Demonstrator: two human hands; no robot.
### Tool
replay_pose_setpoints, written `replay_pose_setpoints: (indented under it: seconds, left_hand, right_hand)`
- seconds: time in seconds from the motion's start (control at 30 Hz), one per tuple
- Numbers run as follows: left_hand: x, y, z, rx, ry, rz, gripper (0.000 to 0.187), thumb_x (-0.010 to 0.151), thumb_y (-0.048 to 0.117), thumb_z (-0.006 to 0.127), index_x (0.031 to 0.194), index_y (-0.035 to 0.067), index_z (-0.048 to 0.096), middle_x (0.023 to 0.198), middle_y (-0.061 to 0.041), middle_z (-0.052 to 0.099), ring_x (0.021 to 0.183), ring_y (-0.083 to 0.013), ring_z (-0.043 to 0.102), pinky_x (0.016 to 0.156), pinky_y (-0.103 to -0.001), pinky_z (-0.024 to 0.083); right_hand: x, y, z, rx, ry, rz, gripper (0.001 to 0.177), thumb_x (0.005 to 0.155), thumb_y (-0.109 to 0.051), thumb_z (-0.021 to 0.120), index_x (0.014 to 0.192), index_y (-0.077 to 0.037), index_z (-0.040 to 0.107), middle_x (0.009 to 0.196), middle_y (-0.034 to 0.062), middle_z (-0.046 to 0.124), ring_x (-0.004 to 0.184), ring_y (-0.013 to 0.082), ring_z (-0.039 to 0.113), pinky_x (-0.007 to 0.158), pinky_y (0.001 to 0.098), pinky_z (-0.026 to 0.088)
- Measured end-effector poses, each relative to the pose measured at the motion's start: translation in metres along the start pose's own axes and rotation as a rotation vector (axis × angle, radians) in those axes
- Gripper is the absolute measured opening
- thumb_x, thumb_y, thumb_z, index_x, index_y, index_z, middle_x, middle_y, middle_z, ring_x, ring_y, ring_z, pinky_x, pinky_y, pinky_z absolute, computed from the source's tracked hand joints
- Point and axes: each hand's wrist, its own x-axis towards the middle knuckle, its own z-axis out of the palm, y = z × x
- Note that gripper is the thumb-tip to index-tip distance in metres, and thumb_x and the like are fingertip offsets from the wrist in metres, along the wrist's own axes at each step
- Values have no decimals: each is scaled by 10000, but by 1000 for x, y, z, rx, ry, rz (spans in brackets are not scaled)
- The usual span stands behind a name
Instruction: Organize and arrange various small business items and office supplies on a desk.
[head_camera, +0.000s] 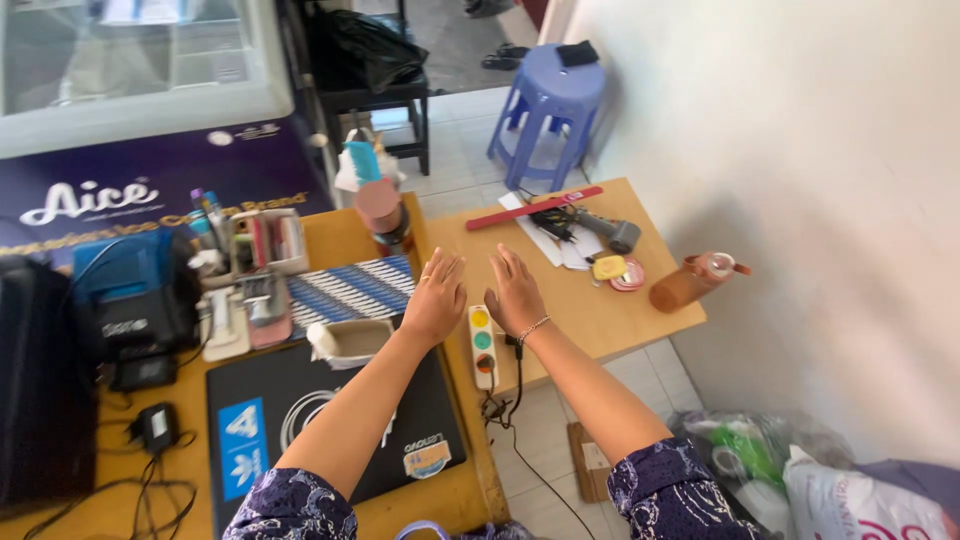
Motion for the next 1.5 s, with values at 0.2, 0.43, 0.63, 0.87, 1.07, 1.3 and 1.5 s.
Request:
replay_pose_setpoints:
  seconds: [0.2, 0.43, 0.63, 0.87, 1.07, 1.3, 1.5]
  left_hand:
    - [36, 10, 89, -4, -123, 84, 453, 989, 183, 533, 1402, -4, 523, 1443, -200, 518, 1452, -431, 363, 1191, -494, 324]
    - [64, 36, 171, -93, -268, 48, 494, 987, 194, 519, 1446, 20, 472, 1507, -181, 451, 1484, -416, 320, 1170, -478, 341]
    - [71, 45, 244, -113, -341, 32, 528, 984, 213, 532, 1456, -8, 447, 1508, -204, 418, 1482, -418, 292, 1185, -486, 328]
    - [83, 60, 283, -79, -512, -37, 571, 977, 231, 519, 1490, 11, 399, 1552, -173, 370, 1494, -409, 266, 1176, -467, 319]
    - [85, 60, 313, -46, -577, -2, 616, 959, 206, 544, 1513, 7, 361, 1561, -176, 350, 1491, -415, 266, 1197, -460, 287]
    - [97, 60, 329, -58, -607, 41, 613, 948, 207, 552, 1496, 3, 366, 1571, -170, 356, 1509, -385, 271, 1208, -453, 273]
    - [92, 60, 353, -60, -617, 24, 622, 959, 217, 550, 1503, -16, 359, 1549, -192, 375, 1494, -402, 282, 1210, -459, 280]
  right_hand:
    - [-19, 74, 0, -12, 82, 135, 649, 806, -103, 726, 1382, 7, 447, 1497, 242, 414, 1387, 431, 415, 1126, 486, 397]
    - [-45, 152, 10, -35, 78, 341, 670, 791, -103, 740, 1384, 13, 451, 1481, 246, 432, 1352, 437, 437, 1109, 481, 401]
    - [-67, 218, 21, -55, 136, 481, 635, 809, -134, 749, 1374, -31, 478, 1439, 220, 490, 1307, 419, 487, 1085, 476, 428]
    - [-81, 268, 26, -113, 118, 581, 603, 802, -131, 747, 1362, -136, 520, 1433, 188, 512, 1322, 409, 489, 1047, 500, 449]
    - [-86, 299, 36, -216, 12, 768, 654, 815, -174, 701, 1433, -276, 514, 1437, 161, 499, 1351, 374, 450, 1062, 527, 426]
    - [-75, 312, 42, -352, -186, 885, 731, 829, -259, 710, 1483, -404, 418, 1537, 123, 370, 1461, 347, 292, 1135, 637, 250]
    - [-64, 313, 33, -358, -261, 864, 720, 867, -248, 677, 1509, -369, 373, 1519, 56, 404, 1457, 293, 279, 1109, 757, 136]
